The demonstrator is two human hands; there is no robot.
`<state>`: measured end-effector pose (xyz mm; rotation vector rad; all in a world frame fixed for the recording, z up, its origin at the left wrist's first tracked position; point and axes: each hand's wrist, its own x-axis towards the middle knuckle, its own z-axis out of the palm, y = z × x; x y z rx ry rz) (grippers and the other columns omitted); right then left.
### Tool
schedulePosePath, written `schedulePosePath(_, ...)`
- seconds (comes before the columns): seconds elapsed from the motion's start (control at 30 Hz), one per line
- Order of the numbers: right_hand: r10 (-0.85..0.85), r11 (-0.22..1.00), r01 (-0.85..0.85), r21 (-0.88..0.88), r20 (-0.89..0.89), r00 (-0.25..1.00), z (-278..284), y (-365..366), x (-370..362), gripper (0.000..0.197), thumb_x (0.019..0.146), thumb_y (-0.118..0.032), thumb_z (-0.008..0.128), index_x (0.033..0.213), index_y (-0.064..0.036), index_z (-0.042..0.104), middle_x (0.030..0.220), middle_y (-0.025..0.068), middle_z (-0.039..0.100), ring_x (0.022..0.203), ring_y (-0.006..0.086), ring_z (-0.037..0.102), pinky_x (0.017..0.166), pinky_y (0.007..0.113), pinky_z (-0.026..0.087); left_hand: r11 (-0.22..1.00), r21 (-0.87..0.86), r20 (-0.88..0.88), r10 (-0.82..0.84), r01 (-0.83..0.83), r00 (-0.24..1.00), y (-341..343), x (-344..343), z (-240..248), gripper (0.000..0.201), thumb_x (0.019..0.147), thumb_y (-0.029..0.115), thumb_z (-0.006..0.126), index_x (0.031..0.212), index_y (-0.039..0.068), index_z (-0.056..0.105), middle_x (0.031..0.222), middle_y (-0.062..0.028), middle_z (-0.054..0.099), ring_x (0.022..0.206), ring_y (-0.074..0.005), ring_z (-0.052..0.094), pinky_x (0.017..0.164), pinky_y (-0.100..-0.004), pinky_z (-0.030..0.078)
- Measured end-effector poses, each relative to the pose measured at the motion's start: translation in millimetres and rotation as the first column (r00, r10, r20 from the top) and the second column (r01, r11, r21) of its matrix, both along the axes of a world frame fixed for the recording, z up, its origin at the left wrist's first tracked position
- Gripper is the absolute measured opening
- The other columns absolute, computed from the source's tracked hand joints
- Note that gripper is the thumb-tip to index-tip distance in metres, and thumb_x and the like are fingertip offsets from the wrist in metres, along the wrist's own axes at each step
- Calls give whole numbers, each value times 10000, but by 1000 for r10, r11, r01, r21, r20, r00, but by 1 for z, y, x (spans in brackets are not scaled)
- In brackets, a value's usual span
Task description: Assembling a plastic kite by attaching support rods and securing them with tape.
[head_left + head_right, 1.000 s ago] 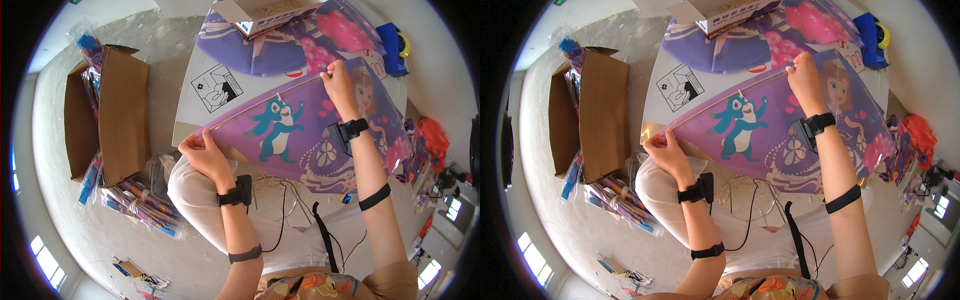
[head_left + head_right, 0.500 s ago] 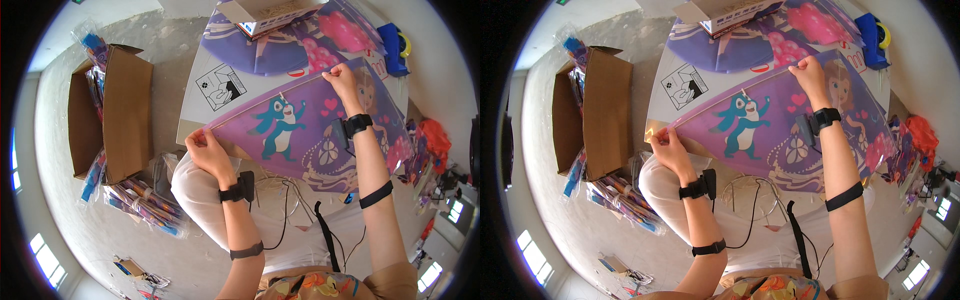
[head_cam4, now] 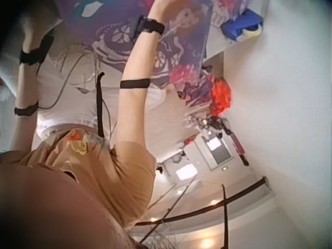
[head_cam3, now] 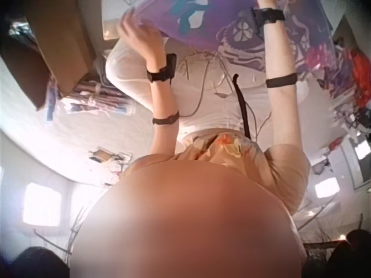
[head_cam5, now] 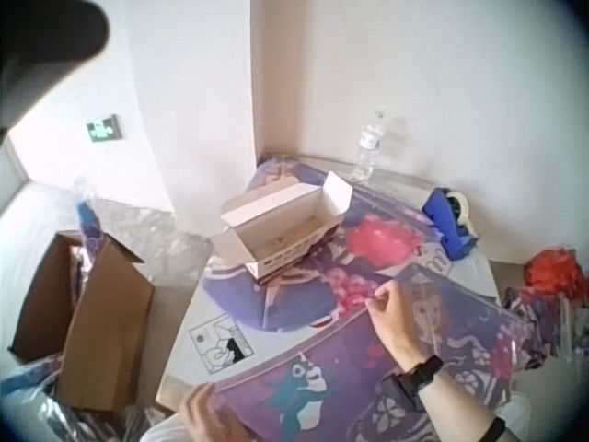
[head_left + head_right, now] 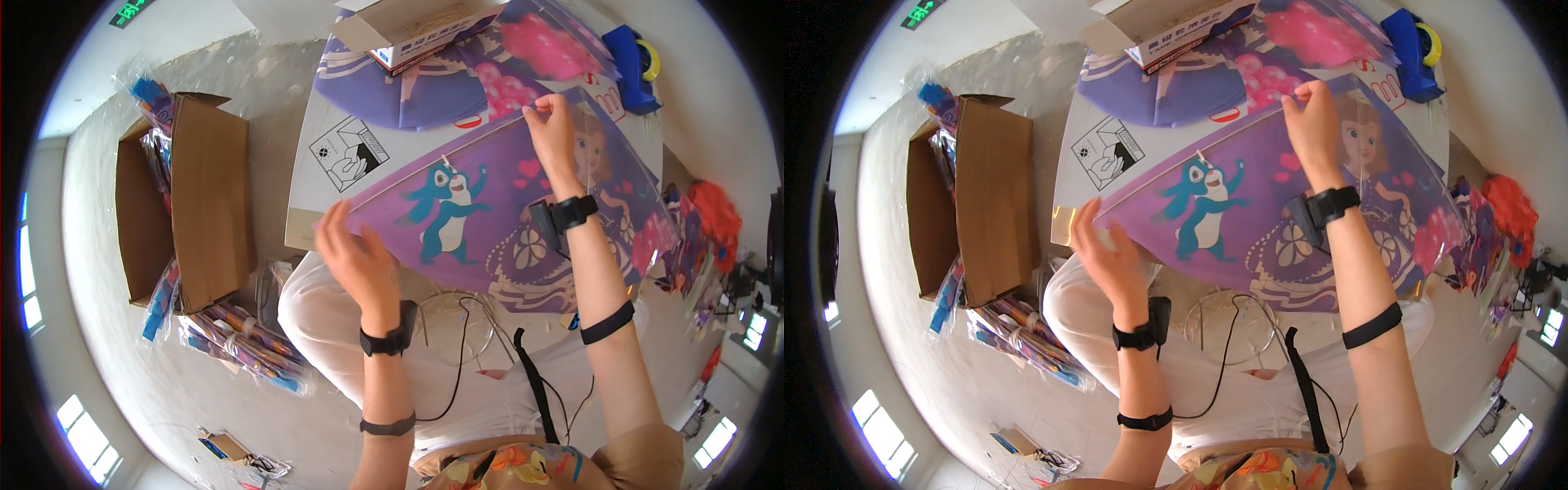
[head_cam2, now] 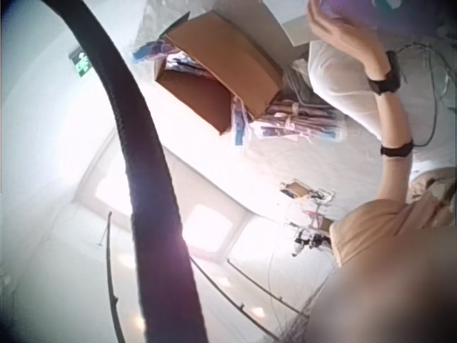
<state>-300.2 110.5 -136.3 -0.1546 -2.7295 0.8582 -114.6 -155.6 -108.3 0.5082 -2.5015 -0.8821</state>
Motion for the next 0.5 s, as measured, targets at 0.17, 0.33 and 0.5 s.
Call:
schedulePosePath(0.17, 419, 325, -109, -939, 40, 907, 24, -85, 53, 233, 995, -267, 591, 1090, -55, 601, 1039, 52, 659, 967, 128, 641, 794, 263, 537, 939, -87, 194, -311, 332, 930, 42, -14, -1, 586, 907, 71, 535, 1455, -20, 348, 1527, -192, 336, 1449, -354, 256, 1175, -485, 222)
schedulePosePath(0.33, 560, 159, -35, -987, 61, 826, 7, -97, 70, 393, 1047, -333, 460, 1209, 10, 560, 1253, 141, 598, 1208, 222, 564, 1033, 363, 449, 874, -127, 302, -417, 470, 857, 72, -32, -28, 647, 960, 260, 519, 1481, -52, 295, 1571, -198, 268, 1483, -337, 194, 1192, -497, 167)
schedulePosePath(0.5, 456, 184, -22, -983, 66, 887, -14, -73, 59, 435, 1049, -344, 450, 1270, 23, 528, 1328, 158, 559, 1275, 235, 519, 1090, 380, 407, 841, -245, 341, -390, 481, 855, 64, -32, -33, 721, 948, 363, 556, 1485, -44, 299, 1577, -179, 268, 1482, -315, 208, 1184, -518, 168)
